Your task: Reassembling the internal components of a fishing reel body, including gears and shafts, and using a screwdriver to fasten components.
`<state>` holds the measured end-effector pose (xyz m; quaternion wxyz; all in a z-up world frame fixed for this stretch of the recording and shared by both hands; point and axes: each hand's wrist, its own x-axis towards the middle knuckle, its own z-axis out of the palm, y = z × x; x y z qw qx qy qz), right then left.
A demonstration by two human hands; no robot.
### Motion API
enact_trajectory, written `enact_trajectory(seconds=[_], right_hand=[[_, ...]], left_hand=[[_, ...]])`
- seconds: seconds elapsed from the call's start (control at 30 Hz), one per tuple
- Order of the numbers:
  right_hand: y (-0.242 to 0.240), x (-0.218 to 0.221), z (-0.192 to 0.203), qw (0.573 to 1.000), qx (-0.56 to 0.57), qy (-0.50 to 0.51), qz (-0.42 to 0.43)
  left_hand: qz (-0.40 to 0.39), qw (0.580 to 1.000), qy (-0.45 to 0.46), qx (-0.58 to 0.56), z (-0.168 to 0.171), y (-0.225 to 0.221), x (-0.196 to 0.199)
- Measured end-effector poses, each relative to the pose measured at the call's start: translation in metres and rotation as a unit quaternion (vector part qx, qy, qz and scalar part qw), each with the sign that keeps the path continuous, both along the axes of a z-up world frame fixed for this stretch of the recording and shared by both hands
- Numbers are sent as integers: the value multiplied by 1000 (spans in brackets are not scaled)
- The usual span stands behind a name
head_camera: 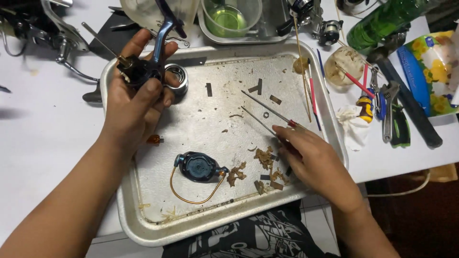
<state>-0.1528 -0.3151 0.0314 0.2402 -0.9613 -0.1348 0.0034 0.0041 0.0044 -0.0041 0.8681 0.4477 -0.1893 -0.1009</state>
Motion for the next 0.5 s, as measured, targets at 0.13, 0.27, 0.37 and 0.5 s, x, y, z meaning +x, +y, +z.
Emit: enact_trajectory(seconds=[0.13, 0.27, 0.37, 0.5], right_hand=[[2, -1, -10, 1000, 4, 15, 2], [1, 1, -16, 1000, 0, 28, -3], [0, 3, -14, 999, -9, 41, -3], [-6, 3, -19, 1000, -3, 26, 6]], left_hand=[[7, 998, -24, 55, 4, -2, -2], [0, 985, -74, 157, 17, -3, -9], [13, 971, -57, 231, 34, -5, -17], [21, 972, -95, 213, 27, -4, -13]])
